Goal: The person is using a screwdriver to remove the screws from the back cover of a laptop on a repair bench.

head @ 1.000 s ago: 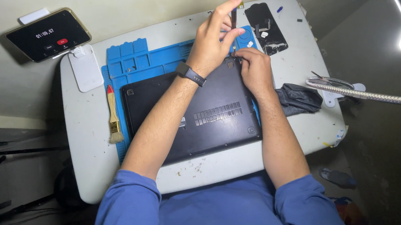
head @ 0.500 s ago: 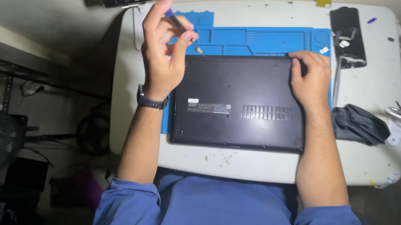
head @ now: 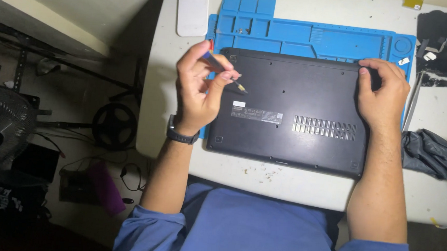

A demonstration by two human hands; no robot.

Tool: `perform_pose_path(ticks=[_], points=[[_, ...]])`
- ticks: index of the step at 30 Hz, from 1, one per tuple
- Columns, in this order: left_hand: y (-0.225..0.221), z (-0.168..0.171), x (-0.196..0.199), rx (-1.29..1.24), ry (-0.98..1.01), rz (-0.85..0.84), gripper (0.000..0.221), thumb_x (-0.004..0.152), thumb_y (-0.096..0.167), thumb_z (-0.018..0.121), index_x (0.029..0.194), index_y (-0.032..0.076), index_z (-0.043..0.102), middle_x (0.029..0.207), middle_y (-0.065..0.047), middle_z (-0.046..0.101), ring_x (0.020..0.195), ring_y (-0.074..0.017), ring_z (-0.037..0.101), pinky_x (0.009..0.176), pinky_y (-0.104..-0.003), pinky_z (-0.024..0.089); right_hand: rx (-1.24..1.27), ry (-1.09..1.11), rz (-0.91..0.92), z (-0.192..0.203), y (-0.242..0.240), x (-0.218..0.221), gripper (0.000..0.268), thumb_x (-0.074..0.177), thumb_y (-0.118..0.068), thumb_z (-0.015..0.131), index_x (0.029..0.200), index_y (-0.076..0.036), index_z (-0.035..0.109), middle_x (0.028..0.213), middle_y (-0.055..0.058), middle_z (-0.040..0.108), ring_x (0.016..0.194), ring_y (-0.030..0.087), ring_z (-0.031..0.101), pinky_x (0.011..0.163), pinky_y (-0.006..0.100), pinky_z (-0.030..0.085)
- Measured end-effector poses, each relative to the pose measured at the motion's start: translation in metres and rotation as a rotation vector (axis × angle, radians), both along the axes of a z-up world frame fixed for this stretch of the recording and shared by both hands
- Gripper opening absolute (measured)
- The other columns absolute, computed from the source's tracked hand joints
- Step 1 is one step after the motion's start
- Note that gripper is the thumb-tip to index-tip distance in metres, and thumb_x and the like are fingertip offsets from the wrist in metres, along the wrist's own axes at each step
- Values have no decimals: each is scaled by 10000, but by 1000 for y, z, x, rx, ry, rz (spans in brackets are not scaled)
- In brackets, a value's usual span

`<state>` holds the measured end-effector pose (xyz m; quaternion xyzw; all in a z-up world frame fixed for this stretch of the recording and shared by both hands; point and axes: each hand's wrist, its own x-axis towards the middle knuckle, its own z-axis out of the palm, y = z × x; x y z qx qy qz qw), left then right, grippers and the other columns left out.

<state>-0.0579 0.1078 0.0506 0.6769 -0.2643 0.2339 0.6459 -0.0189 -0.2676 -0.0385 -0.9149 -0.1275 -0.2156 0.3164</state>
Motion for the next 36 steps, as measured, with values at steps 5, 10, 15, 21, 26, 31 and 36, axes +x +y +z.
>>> perform_pose_path(ticks=[5, 10, 15, 21, 26, 31, 36], points=[[-36, -13, 14, 88, -37, -33, 504, 1090, -71, 576, 1495, 123, 347, 1045, -192, 644, 952, -274, 727, 899, -348, 678, 21, 4, -14, 3, 1, -1, 136, 1088, -39, 645, 1170, -29, 752, 1187, 132, 753, 1135, 338, 663, 1035, 452, 465], [-53, -25, 29, 142, -14, -113, 518, 1110, -40, 590, 1520, 172, 355, 1115, -160, 629, 1042, -226, 723, 785, -269, 693, 34, 29, -20, 9, 5, -2, 156, 1077, -44, 622, 1170, -25, 746, 1181, 133, 749, 1134, 340, 656, 1026, 460, 464], [-61, -33, 42, 119, -46, -141, 467, 1046, -29, 604, 1472, 26, 421, 1053, -135, 711, 911, -247, 771, 671, -345, 694, 102, 37, -43, 10, 7, -3, 123, 1063, 48, 722, 1139, -37, 769, 1110, 155, 743, 1132, 407, 654, 1024, 499, 488], [-62, -33, 47, 163, -38, -202, 472, 1047, -32, 596, 1480, 53, 428, 1083, -128, 712, 936, -241, 768, 678, -350, 699, 104, 59, -50, 14, 9, -3, 129, 1062, 53, 711, 1149, -28, 762, 1101, 163, 740, 1136, 409, 652, 1019, 508, 486], [-63, -12, 45, 233, -21, -316, 467, 1041, -39, 611, 1466, 99, 474, 1103, -117, 714, 994, -258, 755, 783, -414, 698, 102, 60, -37, 17, 10, -4, 119, 1070, 59, 694, 1152, -2, 755, 1095, 186, 731, 1127, 409, 645, 998, 501, 498], [-71, -14, 51, 266, -30, -322, 440, 1039, -23, 619, 1441, 109, 499, 1068, -114, 701, 962, -256, 744, 761, -414, 702, 97, 50, -44, 15, 10, -4, 106, 1076, 55, 695, 1152, 5, 749, 1107, 191, 727, 1133, 418, 638, 996, 511, 502], [-77, -16, 46, 301, -67, -241, 411, 1035, 27, 649, 1409, 159, 541, 989, -79, 680, 923, -245, 742, 716, -387, 686, 108, 53, -47, 17, 12, -5, 117, 1063, 61, 698, 1154, 6, 747, 1109, 196, 729, 1130, 419, 639, 981, 506, 504]])
